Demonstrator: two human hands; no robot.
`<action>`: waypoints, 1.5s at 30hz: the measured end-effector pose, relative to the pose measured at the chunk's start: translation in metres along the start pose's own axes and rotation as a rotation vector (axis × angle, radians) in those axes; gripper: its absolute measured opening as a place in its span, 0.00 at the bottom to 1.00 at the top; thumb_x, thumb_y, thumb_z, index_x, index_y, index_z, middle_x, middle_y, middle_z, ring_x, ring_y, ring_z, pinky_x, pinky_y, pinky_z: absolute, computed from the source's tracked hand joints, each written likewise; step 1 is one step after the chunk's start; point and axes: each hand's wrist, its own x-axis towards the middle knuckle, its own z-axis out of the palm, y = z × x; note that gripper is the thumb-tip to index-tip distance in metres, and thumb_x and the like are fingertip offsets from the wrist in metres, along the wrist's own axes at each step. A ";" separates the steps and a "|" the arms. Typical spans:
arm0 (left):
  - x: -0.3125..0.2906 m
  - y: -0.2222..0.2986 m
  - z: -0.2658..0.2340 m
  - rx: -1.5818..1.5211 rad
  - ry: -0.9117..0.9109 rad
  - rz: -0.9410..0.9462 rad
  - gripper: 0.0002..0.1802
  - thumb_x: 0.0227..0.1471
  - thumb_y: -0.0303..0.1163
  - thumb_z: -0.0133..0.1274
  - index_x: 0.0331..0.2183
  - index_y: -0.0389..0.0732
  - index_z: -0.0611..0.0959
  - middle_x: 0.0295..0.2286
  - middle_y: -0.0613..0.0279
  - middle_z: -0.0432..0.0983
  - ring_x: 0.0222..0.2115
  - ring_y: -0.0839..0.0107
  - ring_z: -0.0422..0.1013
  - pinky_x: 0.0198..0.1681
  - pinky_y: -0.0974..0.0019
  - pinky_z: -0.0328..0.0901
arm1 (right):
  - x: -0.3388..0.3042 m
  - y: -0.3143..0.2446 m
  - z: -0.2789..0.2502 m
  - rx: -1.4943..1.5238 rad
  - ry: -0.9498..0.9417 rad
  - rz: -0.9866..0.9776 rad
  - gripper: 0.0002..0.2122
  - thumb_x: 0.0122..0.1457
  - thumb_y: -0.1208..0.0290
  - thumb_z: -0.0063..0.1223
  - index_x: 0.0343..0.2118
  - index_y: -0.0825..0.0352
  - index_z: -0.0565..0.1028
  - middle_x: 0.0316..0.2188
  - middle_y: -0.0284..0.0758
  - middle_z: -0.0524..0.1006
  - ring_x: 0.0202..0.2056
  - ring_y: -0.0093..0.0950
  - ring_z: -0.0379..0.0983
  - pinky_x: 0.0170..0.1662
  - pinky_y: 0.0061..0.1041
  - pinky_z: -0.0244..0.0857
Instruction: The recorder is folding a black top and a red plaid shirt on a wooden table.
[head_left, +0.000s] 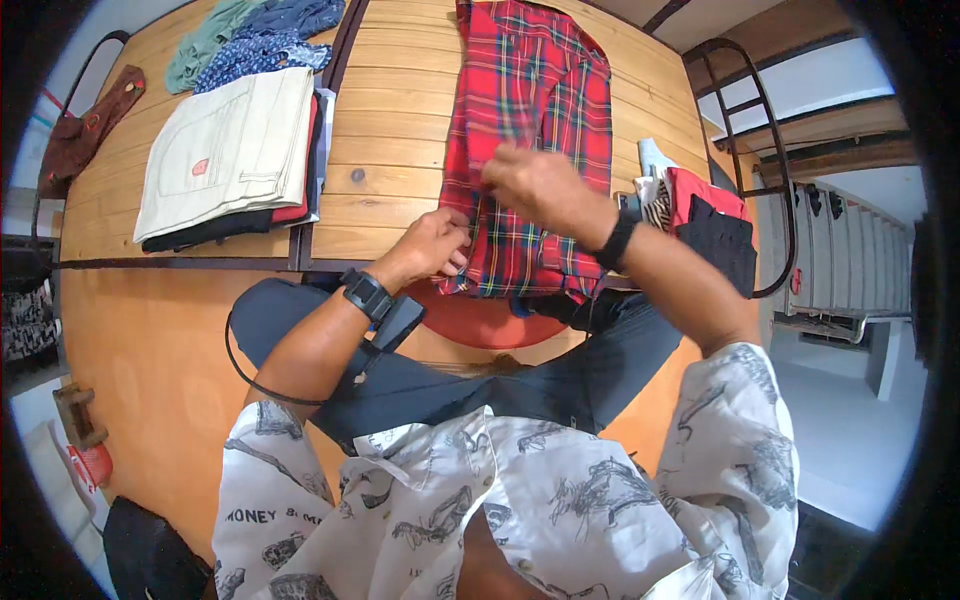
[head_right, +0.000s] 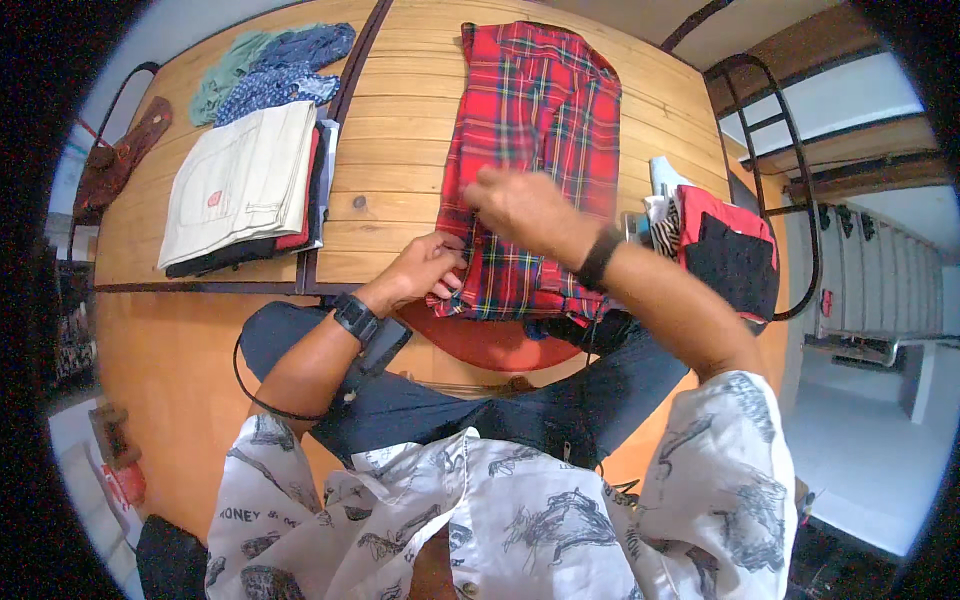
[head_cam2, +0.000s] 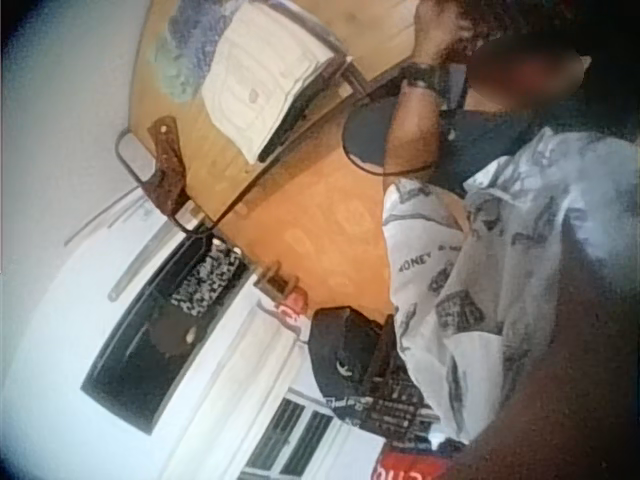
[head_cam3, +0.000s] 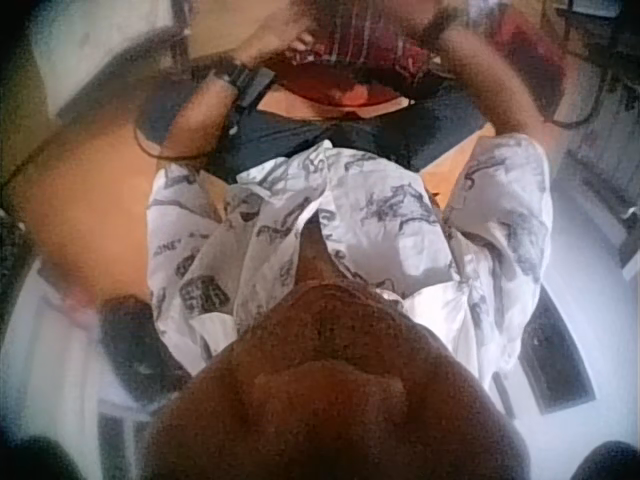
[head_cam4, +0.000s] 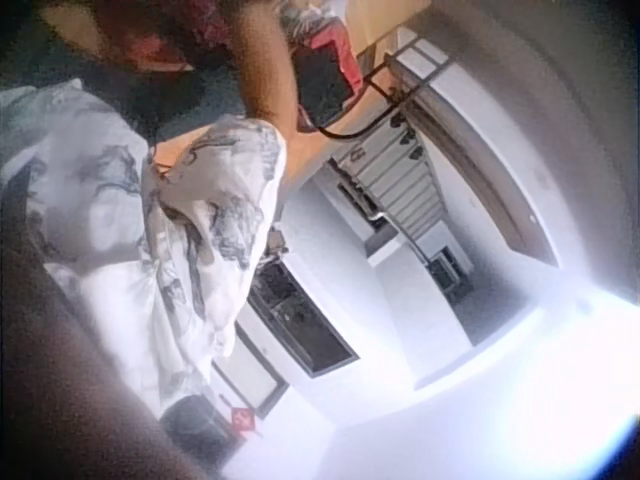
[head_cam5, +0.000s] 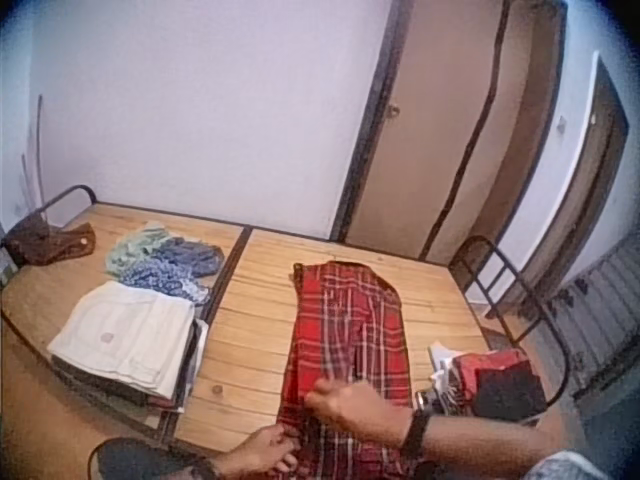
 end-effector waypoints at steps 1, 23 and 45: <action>0.001 0.002 0.000 -0.063 -0.001 -0.006 0.24 0.63 0.36 0.49 0.55 0.32 0.71 0.40 0.52 0.78 0.30 0.71 0.76 0.29 0.70 0.75 | -0.004 -0.005 0.014 0.023 -0.008 -0.003 0.07 0.55 0.73 0.55 0.37 0.63 0.75 0.30 0.38 0.74 0.33 0.41 0.77 0.30 0.41 0.72; 0.009 -0.009 -0.014 -0.243 0.204 0.012 0.14 0.67 0.41 0.49 0.43 0.40 0.76 0.33 0.64 0.77 0.28 0.75 0.75 0.27 0.71 0.74 | -0.007 -0.021 0.072 0.193 -0.074 0.196 0.08 0.57 0.66 0.57 0.36 0.63 0.76 0.32 0.39 0.74 0.34 0.43 0.76 0.34 0.43 0.71; -0.016 0.017 -0.005 0.561 0.573 0.364 0.16 0.52 0.31 0.61 0.40 0.35 0.76 0.33 0.50 0.77 0.33 0.54 0.76 0.39 0.55 0.72 | 0.046 0.065 0.014 0.241 0.031 0.152 0.13 0.54 0.66 0.62 0.38 0.68 0.79 0.35 0.44 0.79 0.39 0.45 0.77 0.42 0.41 0.72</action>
